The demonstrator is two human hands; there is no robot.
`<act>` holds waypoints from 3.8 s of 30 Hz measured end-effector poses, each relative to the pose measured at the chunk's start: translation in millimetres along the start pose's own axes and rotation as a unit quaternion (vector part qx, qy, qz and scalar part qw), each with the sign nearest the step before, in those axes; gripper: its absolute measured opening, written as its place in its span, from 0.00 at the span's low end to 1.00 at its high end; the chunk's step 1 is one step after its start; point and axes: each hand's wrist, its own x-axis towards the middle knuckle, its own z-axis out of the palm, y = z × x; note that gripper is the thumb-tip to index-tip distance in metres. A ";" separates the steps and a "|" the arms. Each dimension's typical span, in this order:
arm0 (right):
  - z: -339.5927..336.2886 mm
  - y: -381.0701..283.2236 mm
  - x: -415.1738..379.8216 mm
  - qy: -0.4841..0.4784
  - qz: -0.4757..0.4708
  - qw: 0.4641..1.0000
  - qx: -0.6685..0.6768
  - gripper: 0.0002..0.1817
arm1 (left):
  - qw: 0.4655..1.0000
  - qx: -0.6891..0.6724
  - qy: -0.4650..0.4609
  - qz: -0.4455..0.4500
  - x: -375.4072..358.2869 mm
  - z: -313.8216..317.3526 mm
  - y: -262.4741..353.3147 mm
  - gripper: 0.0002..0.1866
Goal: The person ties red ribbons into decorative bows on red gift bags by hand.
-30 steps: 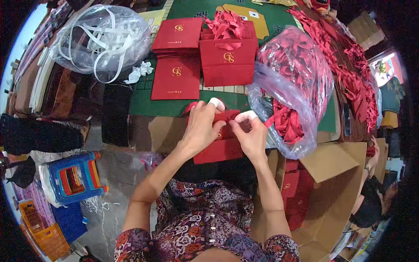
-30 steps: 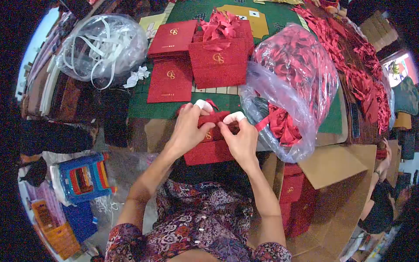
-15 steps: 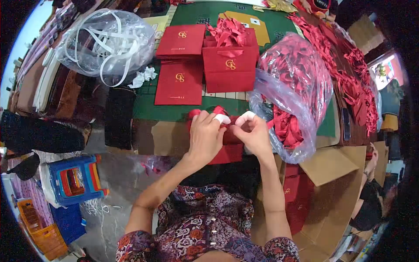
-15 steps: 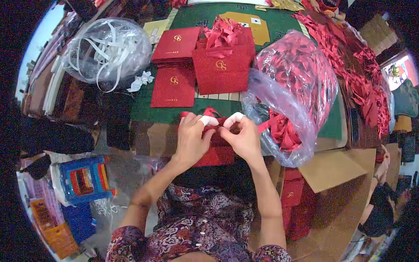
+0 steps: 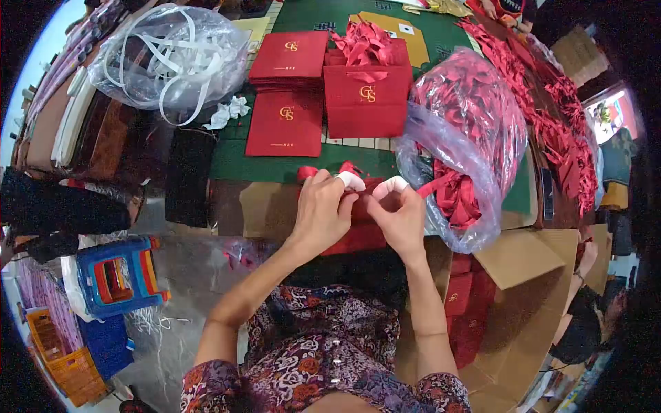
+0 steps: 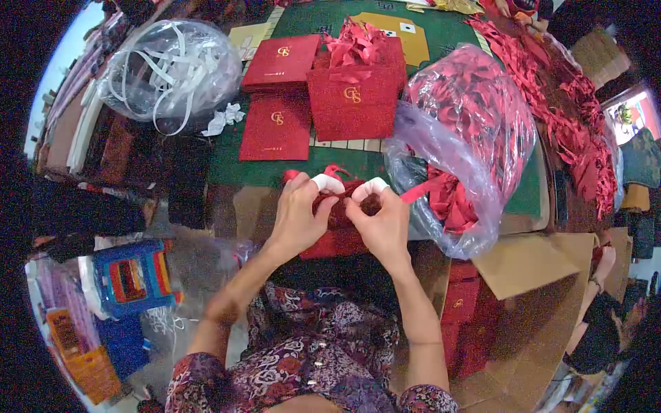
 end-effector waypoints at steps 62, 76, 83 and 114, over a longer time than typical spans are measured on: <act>21.9 39.9 -21.5 0.079 -0.185 0.970 -0.135 0.10 | 0.995 0.084 0.036 0.037 7.5 -7.3 -35.9 0.06; 23.6 48.2 -24.4 0.100 -0.171 0.976 -0.093 0.12 | 0.987 0.155 -0.014 -0.044 -6.9 -34.7 -35.0 0.12; 19.5 35.3 -25.7 0.108 -0.146 0.980 -0.080 0.15 | 0.992 0.121 -0.031 -0.012 -9.7 -26.4 -29.9 0.11; -32.1 -5.9 27.5 -0.138 -0.154 0.956 -0.208 0.10 | 0.972 0.192 0.016 0.135 -20.3 -8.4 6.6 0.11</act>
